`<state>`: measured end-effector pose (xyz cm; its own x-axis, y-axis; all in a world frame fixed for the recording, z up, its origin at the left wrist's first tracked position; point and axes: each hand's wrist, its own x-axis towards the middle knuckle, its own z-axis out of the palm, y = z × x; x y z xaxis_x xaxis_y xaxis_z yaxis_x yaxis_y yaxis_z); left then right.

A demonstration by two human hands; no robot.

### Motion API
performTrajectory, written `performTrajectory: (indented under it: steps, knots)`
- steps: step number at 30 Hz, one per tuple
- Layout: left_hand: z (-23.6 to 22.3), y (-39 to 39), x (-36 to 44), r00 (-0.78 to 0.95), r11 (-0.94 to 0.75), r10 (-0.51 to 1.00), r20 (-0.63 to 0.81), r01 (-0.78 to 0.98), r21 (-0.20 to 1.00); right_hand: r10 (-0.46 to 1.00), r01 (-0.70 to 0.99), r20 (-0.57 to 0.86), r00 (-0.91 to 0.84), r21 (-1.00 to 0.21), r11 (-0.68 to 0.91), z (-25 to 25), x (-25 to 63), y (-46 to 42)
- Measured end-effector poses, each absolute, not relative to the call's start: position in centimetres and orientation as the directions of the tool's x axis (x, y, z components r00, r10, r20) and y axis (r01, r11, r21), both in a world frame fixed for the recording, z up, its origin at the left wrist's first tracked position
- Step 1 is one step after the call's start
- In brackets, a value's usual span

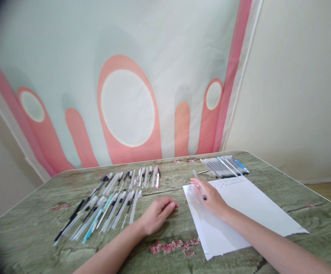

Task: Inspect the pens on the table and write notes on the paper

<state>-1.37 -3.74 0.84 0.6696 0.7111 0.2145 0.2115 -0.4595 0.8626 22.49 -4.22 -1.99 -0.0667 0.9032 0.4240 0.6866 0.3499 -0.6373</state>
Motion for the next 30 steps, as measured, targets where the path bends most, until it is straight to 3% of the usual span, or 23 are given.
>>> performTrajectory:
  steps: [5,11,16,19,22,26,30]
  knots:
    - [1.6,-4.3,-1.3,0.755,-0.698,0.575,0.314,0.253,0.67,0.934,0.396,0.337,0.115,-0.878,0.268,-0.1,23.5,-2.3]
    - [1.4,-4.0,-1.0,0.793,-0.772,0.532,0.297,0.31,0.554,0.913,0.441,0.335,0.233,-0.873,0.208,-1.4,23.7,-0.6]
    - [1.6,-4.4,0.4,0.848,-0.839,0.452,0.275,0.3,0.454,0.935,0.261,0.239,0.262,-0.95,0.17,-3.2,23.6,-0.9]
    - [0.7,-4.7,1.8,0.82,-0.837,0.488,0.298,0.343,0.426,0.946,0.339,0.264,0.189,-0.921,0.19,-3.4,23.6,-1.2]
    - [-0.4,-4.9,2.9,0.81,-0.849,0.509,0.291,0.417,0.324,0.942,0.465,0.299,0.152,-0.863,0.199,-3.5,23.7,-1.2]
    - [-0.4,-5.2,2.9,0.833,-0.855,0.518,0.196,0.496,0.154,0.934,0.57,0.333,0.126,-0.795,0.207,-3.9,24.0,-0.9]
    - [0.4,-5.3,2.4,0.841,-0.853,0.521,0.146,0.513,0.091,0.937,0.596,0.338,0.09,-0.772,0.221,-4.2,24.1,-0.7]
